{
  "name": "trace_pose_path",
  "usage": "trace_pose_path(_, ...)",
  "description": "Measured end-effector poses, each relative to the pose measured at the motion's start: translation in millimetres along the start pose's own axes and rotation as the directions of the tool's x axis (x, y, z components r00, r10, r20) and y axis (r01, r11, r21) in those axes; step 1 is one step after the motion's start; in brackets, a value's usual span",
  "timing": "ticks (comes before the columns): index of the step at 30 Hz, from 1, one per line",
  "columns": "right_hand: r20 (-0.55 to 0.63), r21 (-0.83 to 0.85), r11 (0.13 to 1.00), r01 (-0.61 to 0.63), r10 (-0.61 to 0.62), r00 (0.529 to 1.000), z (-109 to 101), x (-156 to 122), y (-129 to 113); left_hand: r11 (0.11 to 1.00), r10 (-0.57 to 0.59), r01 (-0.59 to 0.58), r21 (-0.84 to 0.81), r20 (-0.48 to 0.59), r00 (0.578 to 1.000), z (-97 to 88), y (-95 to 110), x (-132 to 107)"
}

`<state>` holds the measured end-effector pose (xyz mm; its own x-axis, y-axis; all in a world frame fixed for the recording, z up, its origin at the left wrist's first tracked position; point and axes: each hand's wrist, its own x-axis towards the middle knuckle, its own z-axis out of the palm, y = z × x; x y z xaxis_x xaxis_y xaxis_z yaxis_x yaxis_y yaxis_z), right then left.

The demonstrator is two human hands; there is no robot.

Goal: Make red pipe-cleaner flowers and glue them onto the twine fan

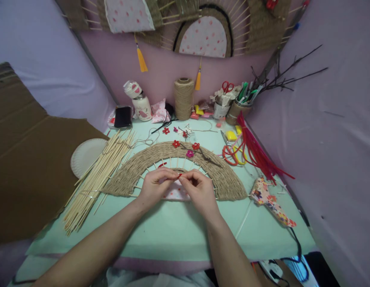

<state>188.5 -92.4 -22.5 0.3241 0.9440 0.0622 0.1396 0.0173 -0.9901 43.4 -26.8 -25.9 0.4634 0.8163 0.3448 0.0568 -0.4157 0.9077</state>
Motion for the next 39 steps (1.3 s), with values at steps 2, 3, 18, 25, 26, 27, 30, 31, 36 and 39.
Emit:
trace_pose_path(2, 0.025, 0.049, 0.997, -0.066, 0.065, 0.998, -1.1, 1.3, 1.8, 1.0, -0.018, 0.018, -0.017, 0.012, 1.0, 0.1, -0.3, 0.6)
trace_pose_path(3, 0.033, 0.06, 0.995, -0.085, 0.083, 0.996, -1.6, 1.8, 2.2, 0.998, -0.046, 0.046, -0.031, 0.016, 0.999, 0.3, -0.3, 1.2)
trace_pose_path(18, -0.055, -0.038, 0.999, 0.004, -0.006, 0.998, -4.7, 3.4, 1.8, 0.865, -0.409, 0.409, -0.29, 0.065, 0.91, -0.9, 2.8, 10.2)
trace_pose_path(25, -0.027, -0.218, 0.938, 0.269, -0.281, 0.959, -5.8, 1.6, -6.5, 0.871, -0.395, 0.401, -0.285, 0.08, 0.915, -2.1, -0.8, 10.1)
trace_pose_path(26, -0.018, -0.232, 0.93, 0.284, -0.296, 0.955, -5.7, 1.2, -7.5, 0.872, -0.395, 0.4, -0.284, 0.078, 0.916, -2.2, 0.0, 10.2)
trace_pose_path(27, -0.016, -0.243, 0.924, 0.296, -0.309, 0.951, -5.6, 0.9, -8.3, 0.871, -0.395, 0.4, -0.284, 0.077, 0.915, -2.3, 1.0, 10.4)
trace_pose_path(30, -0.013, -0.265, 0.915, 0.306, -0.321, 0.947, -6.3, 0.6, -9.3, 0.871, -0.397, 0.404, -0.279, 0.085, 0.914, -3.0, 4.7, 11.2)
trace_pose_path(31, -0.009, -0.269, 0.912, 0.311, -0.325, 0.946, -6.7, 0.7, -9.1, 0.871, -0.396, 0.405, -0.276, 0.091, 0.914, -3.2, 5.5, 11.3)
trace_pose_path(36, 0.039, -0.348, 0.844, 0.408, -0.422, 0.906, -7.2, 1.0, -5.7, 0.874, -0.399, 0.416, -0.25, 0.12, 0.909, -3.5, 6.3, 10.6)
trace_pose_path(39, 0.066, -0.454, 0.755, 0.474, -0.501, 0.863, -6.2, -0.1, -3.7, 0.866, -0.417, 0.435, -0.247, 0.124, 0.9, -3.3, 5.9, 10.3)
